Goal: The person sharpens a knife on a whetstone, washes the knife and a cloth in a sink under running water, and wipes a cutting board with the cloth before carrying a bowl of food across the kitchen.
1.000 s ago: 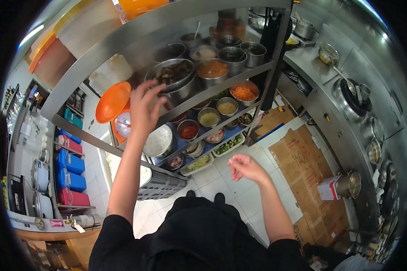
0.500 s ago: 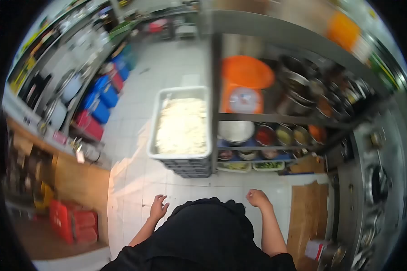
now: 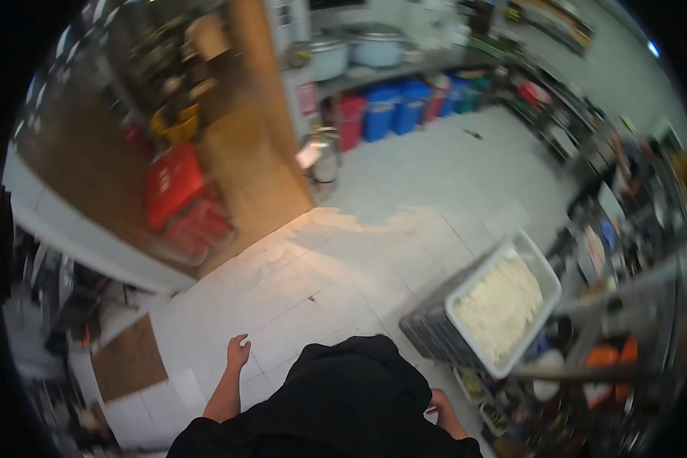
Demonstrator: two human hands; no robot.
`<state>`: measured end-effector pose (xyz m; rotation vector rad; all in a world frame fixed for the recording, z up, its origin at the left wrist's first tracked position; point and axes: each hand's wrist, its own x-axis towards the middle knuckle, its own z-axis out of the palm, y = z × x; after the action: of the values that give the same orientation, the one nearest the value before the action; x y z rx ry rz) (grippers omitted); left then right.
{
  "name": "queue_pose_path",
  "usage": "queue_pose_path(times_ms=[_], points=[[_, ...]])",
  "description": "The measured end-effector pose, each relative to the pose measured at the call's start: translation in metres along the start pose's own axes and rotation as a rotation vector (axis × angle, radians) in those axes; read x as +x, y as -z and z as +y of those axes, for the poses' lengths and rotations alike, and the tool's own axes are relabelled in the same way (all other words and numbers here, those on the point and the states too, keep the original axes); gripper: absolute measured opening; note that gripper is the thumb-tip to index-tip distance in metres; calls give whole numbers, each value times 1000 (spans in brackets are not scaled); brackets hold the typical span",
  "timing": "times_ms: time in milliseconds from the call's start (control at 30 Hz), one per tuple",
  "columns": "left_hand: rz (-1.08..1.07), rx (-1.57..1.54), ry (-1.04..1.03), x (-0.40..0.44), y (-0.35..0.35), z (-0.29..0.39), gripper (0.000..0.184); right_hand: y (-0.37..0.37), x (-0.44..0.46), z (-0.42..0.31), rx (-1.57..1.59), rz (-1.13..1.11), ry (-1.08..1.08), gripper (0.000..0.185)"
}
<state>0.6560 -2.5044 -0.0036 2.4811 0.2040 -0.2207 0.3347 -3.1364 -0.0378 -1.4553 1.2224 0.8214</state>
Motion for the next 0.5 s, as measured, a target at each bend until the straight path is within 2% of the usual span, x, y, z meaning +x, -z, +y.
queue_pose_path(times_ms=[167, 200, 233, 267, 367, 400, 467, 500], points=[[229, -15, 231, -64, -12, -80, 38, -10, 32, -179, -422, -241, 213, 36], [207, -35, 335, -88, -20, -90, 39, -14, 47, -224, -496, -251, 224, 37], [183, -62, 446, -107, -25, -92, 39, -18, 78, -268, -588, -206, 226, 26], [230, -88, 513, -122, -28, -90, 39, -20, 102, -311, -669, -229, 246, 26], [191, -104, 776, -176, -42, -64, 39, -39, 134, -456, -525, -193, 287, 7], [244, -136, 846, -182, -50, -54, 39, -55, 141, -510, -606, -197, 305, 8], [410, -245, 803, -190, -61, -42, 39, -103, 151, -611, -765, -230, 401, 8], [458, -404, 877, -189, -63, -31, 38, -132, 153, -657, -881, -235, 435, 8]])
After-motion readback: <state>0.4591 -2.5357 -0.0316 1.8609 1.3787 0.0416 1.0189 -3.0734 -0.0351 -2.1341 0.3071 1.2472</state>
